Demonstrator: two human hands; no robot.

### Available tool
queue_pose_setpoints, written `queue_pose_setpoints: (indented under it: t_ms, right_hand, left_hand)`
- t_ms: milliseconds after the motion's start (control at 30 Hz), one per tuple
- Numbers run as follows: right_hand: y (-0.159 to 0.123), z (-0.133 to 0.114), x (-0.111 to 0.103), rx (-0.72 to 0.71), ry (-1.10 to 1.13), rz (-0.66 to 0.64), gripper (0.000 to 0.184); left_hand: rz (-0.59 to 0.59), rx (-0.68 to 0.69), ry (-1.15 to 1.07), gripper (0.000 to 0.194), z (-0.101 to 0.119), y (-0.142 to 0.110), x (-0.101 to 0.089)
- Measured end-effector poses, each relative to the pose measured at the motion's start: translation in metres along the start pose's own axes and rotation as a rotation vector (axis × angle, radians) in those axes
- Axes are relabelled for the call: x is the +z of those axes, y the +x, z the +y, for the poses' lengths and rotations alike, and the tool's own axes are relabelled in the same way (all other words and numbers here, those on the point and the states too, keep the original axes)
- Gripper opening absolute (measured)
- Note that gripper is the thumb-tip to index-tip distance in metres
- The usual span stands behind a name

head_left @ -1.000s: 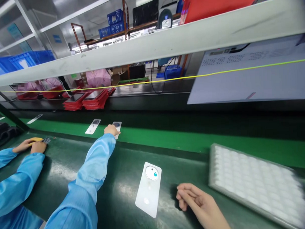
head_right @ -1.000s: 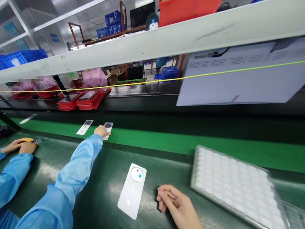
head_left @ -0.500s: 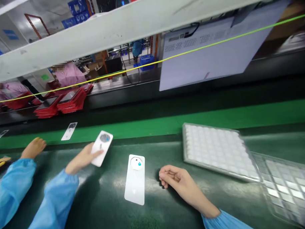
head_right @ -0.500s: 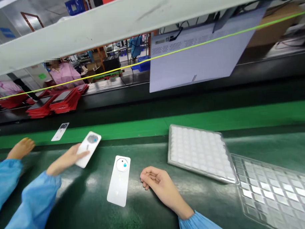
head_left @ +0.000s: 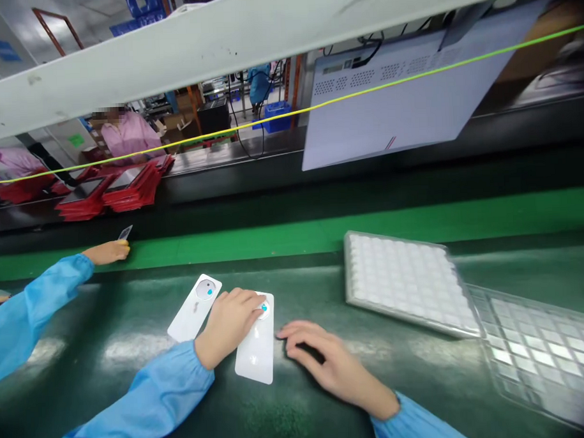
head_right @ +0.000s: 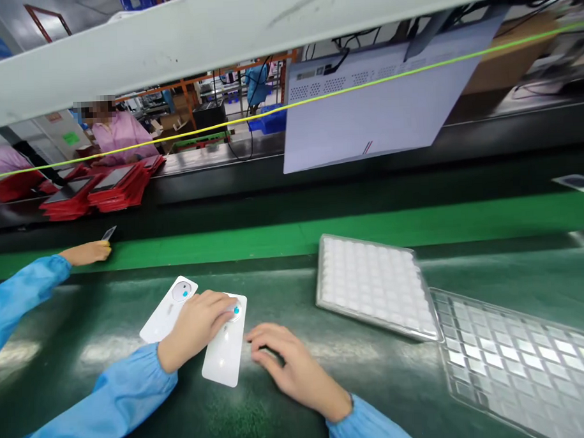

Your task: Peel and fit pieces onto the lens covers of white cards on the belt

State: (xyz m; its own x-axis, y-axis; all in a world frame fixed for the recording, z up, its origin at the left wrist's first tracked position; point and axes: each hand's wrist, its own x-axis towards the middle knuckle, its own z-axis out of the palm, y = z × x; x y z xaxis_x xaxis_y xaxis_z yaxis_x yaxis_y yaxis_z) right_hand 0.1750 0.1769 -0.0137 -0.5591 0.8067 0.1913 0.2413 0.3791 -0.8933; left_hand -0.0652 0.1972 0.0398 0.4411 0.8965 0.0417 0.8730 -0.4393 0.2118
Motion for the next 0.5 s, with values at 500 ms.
queue_pose_setpoints:
  t_ms: [500]
  right_hand:
    - [0.000, -0.006, 0.018, -0.215, -0.412, -0.231, 0.024]
  left_hand:
    - [-0.052, -0.021, -0.023, 0.012, 0.001, 0.030, 0.010]
